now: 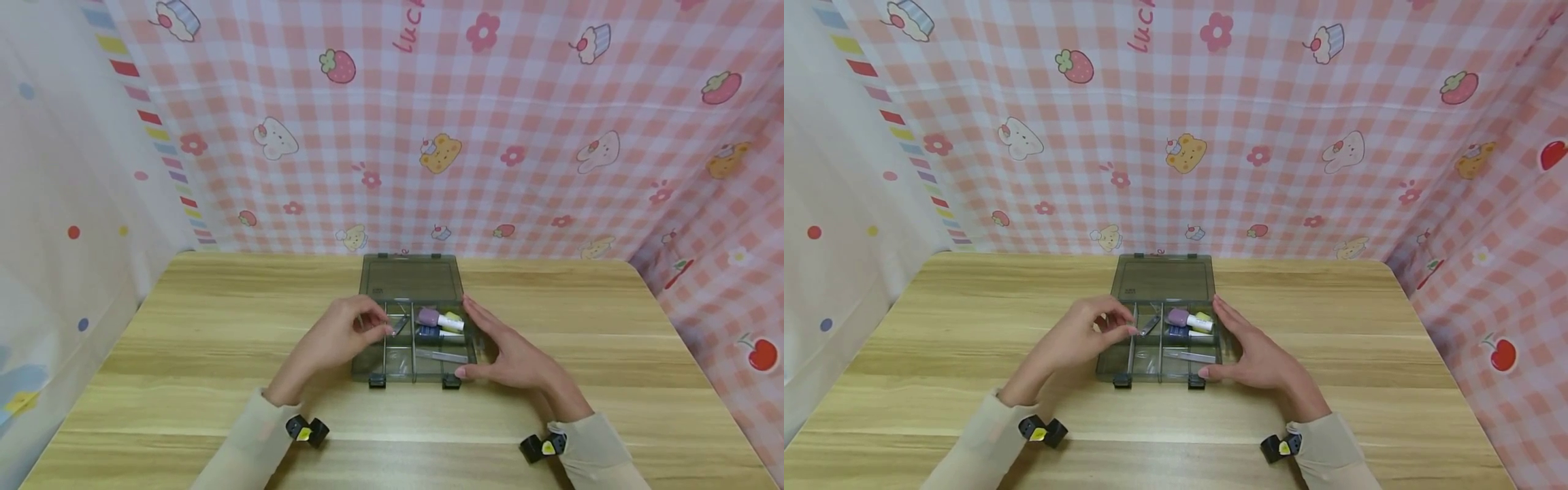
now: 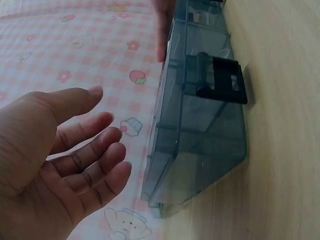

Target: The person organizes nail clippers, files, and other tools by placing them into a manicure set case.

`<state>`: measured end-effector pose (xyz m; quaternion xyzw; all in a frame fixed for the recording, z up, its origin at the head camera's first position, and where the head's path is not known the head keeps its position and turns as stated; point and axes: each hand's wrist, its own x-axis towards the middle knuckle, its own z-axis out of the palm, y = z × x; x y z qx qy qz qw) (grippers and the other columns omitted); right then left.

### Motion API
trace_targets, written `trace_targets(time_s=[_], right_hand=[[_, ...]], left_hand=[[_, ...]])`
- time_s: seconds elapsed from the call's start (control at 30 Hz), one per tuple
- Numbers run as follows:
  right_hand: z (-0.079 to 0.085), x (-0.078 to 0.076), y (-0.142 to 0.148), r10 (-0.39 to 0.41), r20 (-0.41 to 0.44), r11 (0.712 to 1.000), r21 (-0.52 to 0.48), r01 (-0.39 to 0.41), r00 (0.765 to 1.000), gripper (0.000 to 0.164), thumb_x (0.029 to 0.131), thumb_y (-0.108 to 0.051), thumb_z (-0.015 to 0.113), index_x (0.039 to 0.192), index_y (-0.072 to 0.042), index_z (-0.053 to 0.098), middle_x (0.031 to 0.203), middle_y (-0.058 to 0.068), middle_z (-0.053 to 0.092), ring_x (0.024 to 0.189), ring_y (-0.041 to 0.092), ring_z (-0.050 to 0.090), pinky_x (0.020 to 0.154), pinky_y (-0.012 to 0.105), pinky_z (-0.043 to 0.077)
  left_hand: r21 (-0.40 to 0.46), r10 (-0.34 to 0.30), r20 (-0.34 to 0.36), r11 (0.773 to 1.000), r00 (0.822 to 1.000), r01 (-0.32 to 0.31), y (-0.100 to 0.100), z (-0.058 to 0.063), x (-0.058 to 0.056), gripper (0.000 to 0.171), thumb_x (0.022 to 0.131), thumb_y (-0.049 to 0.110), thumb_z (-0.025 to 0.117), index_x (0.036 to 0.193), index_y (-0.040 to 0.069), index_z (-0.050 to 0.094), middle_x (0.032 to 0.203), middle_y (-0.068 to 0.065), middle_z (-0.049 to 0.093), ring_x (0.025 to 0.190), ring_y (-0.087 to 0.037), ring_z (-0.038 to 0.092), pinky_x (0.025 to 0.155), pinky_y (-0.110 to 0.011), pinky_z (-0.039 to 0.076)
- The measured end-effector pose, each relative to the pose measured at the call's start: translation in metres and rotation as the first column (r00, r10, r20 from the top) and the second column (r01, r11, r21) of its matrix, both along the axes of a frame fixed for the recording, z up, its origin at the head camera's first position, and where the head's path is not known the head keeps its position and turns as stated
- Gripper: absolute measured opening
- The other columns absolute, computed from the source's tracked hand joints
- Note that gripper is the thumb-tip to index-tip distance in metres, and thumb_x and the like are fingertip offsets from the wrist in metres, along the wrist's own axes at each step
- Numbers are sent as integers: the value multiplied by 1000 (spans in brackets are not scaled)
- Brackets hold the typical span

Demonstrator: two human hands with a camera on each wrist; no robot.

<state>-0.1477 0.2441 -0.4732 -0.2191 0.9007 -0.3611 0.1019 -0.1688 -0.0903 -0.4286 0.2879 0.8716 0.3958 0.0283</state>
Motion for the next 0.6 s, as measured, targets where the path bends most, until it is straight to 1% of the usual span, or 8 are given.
trace_targets(time_s=[0.07, 0.13, 0.23, 0.33, 0.4, 0.47, 0.53, 0.6], right_hand=[[0, 0, 0, -2, -2, 1000, 3, 2, 1000, 122, 77, -65, 81, 167, -22, 10, 175, -2, 7, 160, 32, 11, 126, 62, 19], [0, 1, 1, -3, -4, 1000, 7, 3, 1000, 122, 77, -66, 80, 167, -22, 10, 175, -2, 7, 160, 33, 11, 126, 62, 19], [1, 1, 3, -6, -9, 1000, 15, 6, 1000, 123, 76, -67, 80, 167, -21, 11, 175, -1, 7, 160, 33, 12, 126, 62, 20], [1, 2, 4, -7, -21, 1000, 26, 8, 1000, 119, 78, -66, 79, 166, -20, 15, 174, 1, 10, 159, 34, 15, 125, 62, 20], [2, 2, 6, -18, -46, 999, 35, 20, 999, 110, 82, -62, 78, 165, -18, 21, 173, 4, 17, 158, 35, 20, 125, 61, 22], [2, 3, 10, -37, -80, 998, 46, 41, 996, 98, 87, -56, 77, 163, -15, 30, 169, 9, 28, 155, 36, 29, 123, 61, 27], [3, 2, 13, -63, -134, 996, 59, 71, 989, 82, 92, -49, 74, 157, -11, 41, 161, 12, 44, 147, 37, 43, 119, 60, 35], [3, 1, 17, -89, -178, 993, 61, 101, 980, 70, 95, -43, 73, 151, -9, 51, 149, 14, 58, 137, 35, 56, 113, 58, 44]], left_hand=[[2, 19, -10, 1000, 1000, -19, -2, 0, -2, 13, 95, 23, 76, 102, 13, 74, 91, 4, 68, 82, -11, 61, 70, -24, 56], [-5, 48, -20, 999, 999, -48, -5, 0, -4, 19, 96, 26, 75, 107, 12, 73, 97, 1, 69, 88, -16, 63, 72, -26, 57], [-17, 99, -25, 995, 995, -99, -10, 1, -7, 29, 97, 32, 73, 118, 11, 71, 111, -5, 71, 101, -25, 65, 81, -32, 58], [-9, 153, -27, 988, 988, -154, -18, 3, -11, 40, 98, 35, 71, 129, 11, 66, 128, -10, 67, 116, -31, 63, 90, -40, 57], [-4, 190, -33, 982, 981, -190, -23, 3, -12, 48, 98, 37, 71, 136, 10, 62, 135, -11, 62, 122, -33, 61, 96, -45, 56], [3, 222, -43, 975, 974, -222, -30, 2, -14, 54, 98, 39, 70, 142, 10, 57, 141, -13, 57, 127, -35, 58, 101, -50, 54], [0, 255, -59, 967, 965, -255, -37, -1, -14, 61, 97, 42, 70, 146, 10, 52, 146, -15, 51, 133, -36, 54, 107, -54, 50], [-5, 286, -68, 958, 956, -287, -46, -4, -14, 65, 97, 43, 71, 149, 10, 49, 150, -17, 47, 137, -38, 49, 110, -59, 46]])
